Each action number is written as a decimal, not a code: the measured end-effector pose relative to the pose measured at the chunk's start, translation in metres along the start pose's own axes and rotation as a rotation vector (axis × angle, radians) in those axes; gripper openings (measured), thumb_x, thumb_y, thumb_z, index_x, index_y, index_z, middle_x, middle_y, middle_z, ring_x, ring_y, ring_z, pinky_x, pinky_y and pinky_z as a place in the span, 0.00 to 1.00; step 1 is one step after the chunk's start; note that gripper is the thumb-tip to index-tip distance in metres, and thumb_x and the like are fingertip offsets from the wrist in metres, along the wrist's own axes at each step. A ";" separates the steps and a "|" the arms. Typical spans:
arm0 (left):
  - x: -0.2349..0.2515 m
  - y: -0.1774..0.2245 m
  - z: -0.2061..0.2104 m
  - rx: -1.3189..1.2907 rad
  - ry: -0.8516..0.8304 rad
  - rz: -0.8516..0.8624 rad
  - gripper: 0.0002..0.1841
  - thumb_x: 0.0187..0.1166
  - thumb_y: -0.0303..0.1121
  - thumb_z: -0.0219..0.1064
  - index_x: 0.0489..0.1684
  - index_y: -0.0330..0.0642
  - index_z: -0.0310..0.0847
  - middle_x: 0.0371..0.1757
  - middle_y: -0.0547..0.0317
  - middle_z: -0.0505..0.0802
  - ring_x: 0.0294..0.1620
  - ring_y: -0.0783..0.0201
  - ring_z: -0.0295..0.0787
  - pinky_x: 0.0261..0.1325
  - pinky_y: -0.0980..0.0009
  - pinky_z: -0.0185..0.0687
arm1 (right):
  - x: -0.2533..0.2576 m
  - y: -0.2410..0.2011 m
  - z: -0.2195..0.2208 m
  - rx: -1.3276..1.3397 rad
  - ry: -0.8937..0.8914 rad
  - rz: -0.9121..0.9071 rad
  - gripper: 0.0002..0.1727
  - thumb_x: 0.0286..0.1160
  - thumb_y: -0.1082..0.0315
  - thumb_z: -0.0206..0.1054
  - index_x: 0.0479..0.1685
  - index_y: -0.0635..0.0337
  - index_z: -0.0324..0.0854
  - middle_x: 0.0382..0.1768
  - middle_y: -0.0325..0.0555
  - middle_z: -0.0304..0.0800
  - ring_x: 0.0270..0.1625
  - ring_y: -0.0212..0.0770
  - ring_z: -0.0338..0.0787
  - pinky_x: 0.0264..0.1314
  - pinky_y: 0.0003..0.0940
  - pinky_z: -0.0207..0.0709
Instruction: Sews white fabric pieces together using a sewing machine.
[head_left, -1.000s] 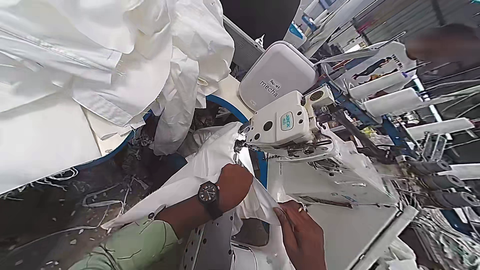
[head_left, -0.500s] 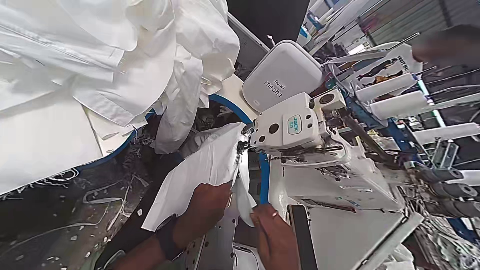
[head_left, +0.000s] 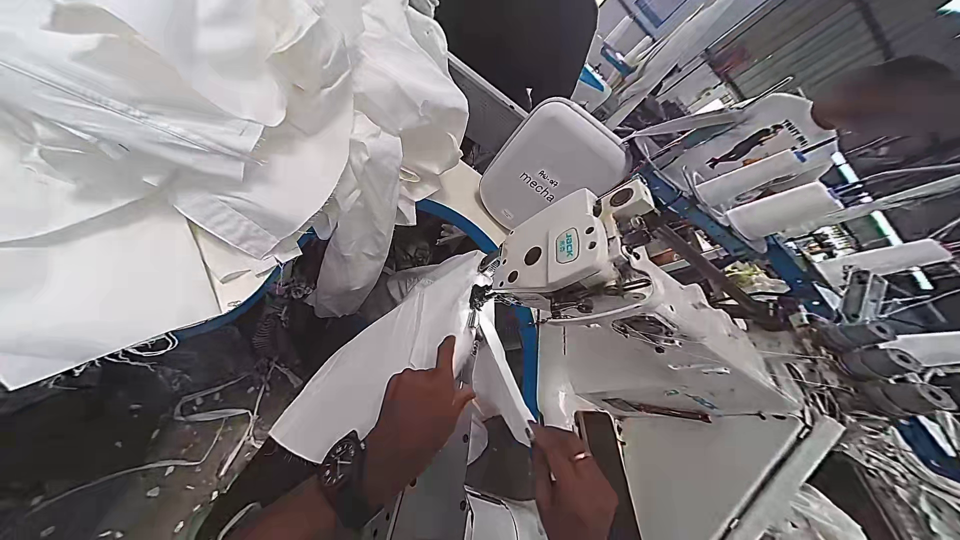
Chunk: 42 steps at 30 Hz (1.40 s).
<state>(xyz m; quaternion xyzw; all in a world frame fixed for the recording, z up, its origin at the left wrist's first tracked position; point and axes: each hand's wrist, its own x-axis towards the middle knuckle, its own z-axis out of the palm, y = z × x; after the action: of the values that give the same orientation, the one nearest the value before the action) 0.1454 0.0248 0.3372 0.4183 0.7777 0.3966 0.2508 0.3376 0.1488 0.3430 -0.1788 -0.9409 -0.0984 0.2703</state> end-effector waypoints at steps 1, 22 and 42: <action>-0.008 -0.010 0.005 -0.072 0.033 0.025 0.25 0.84 0.40 0.66 0.71 0.29 0.80 0.31 0.36 0.93 0.35 0.35 0.93 0.45 0.40 0.84 | -0.010 -0.016 0.005 0.037 -0.014 -0.021 0.10 0.68 0.75 0.65 0.35 0.67 0.93 0.31 0.56 0.93 0.34 0.46 0.94 0.36 0.32 0.86; 0.027 -0.049 0.061 -0.089 0.655 0.445 0.12 0.71 0.29 0.63 0.21 0.38 0.91 0.13 0.58 0.81 0.15 0.60 0.79 0.21 0.67 0.72 | 0.039 -0.053 0.075 0.220 0.238 -0.048 0.07 0.74 0.70 0.67 0.29 0.58 0.87 0.37 0.48 0.95 0.46 0.33 0.93 0.53 0.16 0.82; -0.020 -0.068 0.073 -0.263 -0.310 -0.311 0.21 0.90 0.21 0.51 0.80 0.23 0.67 0.81 0.36 0.78 0.83 0.54 0.72 0.86 0.64 0.61 | 0.055 -0.073 0.090 0.529 -0.057 -0.273 0.10 0.64 0.75 0.63 0.30 0.59 0.92 0.32 0.47 0.96 0.35 0.48 0.95 0.36 0.39 0.86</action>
<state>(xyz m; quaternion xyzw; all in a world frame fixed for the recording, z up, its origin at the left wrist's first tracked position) 0.1777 0.0147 0.2419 0.3133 0.7268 0.3820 0.4771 0.2228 0.1230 0.2913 0.0234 -0.9565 0.1199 0.2650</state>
